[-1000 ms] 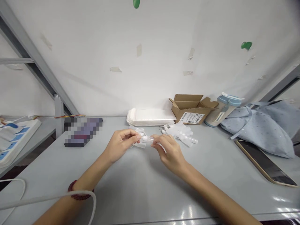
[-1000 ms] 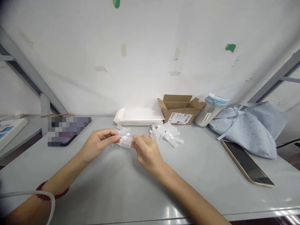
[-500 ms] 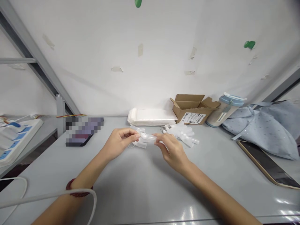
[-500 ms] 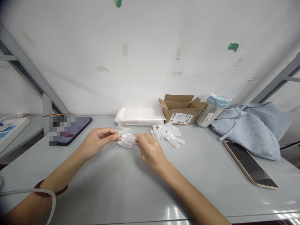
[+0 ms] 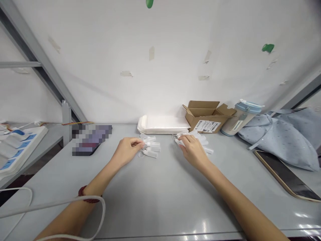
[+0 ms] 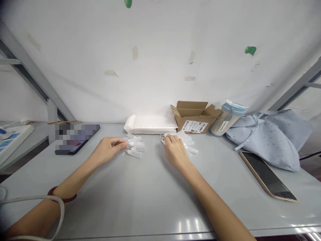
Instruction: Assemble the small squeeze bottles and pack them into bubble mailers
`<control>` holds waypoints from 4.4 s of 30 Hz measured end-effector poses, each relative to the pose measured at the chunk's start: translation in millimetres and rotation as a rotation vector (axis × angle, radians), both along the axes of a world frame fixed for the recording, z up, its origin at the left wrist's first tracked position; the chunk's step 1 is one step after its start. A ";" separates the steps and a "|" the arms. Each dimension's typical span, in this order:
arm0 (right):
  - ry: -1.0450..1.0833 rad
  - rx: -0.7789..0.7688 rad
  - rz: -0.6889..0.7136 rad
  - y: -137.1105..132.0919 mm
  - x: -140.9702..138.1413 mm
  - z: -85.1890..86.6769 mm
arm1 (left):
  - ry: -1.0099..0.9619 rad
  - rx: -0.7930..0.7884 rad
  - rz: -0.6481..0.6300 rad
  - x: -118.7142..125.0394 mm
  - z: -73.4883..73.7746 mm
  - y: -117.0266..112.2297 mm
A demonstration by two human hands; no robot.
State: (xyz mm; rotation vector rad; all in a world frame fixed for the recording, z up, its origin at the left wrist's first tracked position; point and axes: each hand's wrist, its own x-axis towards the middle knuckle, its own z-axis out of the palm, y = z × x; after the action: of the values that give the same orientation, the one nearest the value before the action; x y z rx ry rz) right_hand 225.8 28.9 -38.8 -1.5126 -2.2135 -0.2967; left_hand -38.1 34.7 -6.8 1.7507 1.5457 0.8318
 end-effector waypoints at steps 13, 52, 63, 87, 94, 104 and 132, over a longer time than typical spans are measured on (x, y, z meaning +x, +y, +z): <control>-0.132 -0.104 -0.126 0.7 -2.9 -0.9 | 0.463 0.076 0.005 -0.7 -7.1 0.0; 0.990 -0.286 0.209 -31.7 -29.2 25.7 | -0.171 -0.079 -0.223 28.4 -5.5 -22.0; 0.939 -0.244 0.238 -33.6 -29.7 26.0 | -0.209 -0.074 -0.232 29.1 -1.7 -23.3; 0.890 -0.264 0.242 -37.8 -32.8 30.1 | -0.118 0.030 -0.232 32.4 1.7 -29.9; 0.867 -0.259 0.253 -38.3 -33.5 31.4 | -0.120 0.034 -0.230 33.0 1.7 -30.9; 0.711 -0.213 0.279 -36.6 -32.7 29.4 | -0.050 0.096 -0.228 31.8 -2.9 -29.0; 0.524 -0.125 0.410 -35.3 -34.4 16.0 | 0.309 0.389 -0.367 33.2 -21.7 -30.8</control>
State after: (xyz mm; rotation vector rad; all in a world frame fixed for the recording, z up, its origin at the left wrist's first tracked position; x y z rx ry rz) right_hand 191.4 -6.4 -22.8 -1.0012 -2.0602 0.3354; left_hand -4.9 3.9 -28.5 2.4517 1.2349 0.7320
